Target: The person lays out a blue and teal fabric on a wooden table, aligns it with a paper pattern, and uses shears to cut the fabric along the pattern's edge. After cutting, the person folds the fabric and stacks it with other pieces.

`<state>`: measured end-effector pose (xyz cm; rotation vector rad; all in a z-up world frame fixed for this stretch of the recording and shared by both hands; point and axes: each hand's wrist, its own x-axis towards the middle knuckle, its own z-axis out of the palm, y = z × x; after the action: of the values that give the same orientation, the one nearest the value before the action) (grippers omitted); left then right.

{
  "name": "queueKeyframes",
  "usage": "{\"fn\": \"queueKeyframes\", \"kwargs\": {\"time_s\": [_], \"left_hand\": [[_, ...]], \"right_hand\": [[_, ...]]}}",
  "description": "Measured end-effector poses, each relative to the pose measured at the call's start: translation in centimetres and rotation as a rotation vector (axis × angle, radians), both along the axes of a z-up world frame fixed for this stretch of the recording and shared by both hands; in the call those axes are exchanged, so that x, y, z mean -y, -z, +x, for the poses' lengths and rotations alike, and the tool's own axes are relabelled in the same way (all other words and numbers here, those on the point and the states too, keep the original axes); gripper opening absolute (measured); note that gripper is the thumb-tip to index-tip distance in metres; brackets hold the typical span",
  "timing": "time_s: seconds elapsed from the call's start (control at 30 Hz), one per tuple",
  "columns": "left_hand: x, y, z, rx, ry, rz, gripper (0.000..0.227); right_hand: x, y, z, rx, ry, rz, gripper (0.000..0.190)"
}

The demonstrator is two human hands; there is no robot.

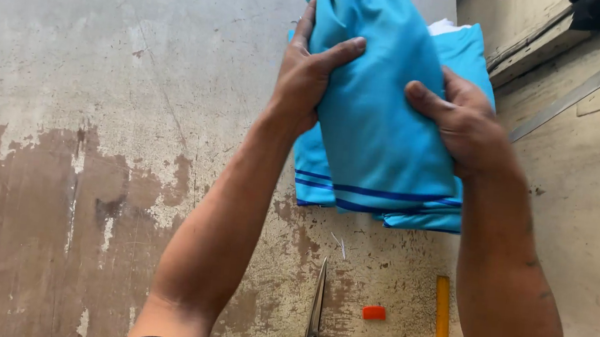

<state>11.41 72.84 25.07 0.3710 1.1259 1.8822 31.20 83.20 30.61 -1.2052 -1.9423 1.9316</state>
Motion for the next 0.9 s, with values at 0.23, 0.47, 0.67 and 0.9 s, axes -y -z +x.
{"fn": "queueKeyframes", "kwargs": {"time_s": [0.23, 0.47, 0.67, 0.9], "left_hand": [[1.9, 14.0, -0.6, -0.623, 0.307, -0.96, 0.112], [4.8, 12.6, 3.4, -0.321, 0.188, -0.892, 0.155], [1.8, 16.0, 1.9, -0.39, 0.123, -0.771, 0.147], [-9.0, 19.6, -9.3, -0.566, 0.105, -0.599, 0.144]], "right_hand": [[1.3, 4.9, 9.0, -0.026, 0.138, 1.099, 0.055], [0.1, 8.3, 12.0, 0.424, 0.392, -0.042, 0.11], [-1.7, 11.7, 8.6, 0.224, 0.511, -0.029, 0.079], [-13.4, 15.3, 0.4, 0.292, 0.392, 0.312, 0.072]]}}
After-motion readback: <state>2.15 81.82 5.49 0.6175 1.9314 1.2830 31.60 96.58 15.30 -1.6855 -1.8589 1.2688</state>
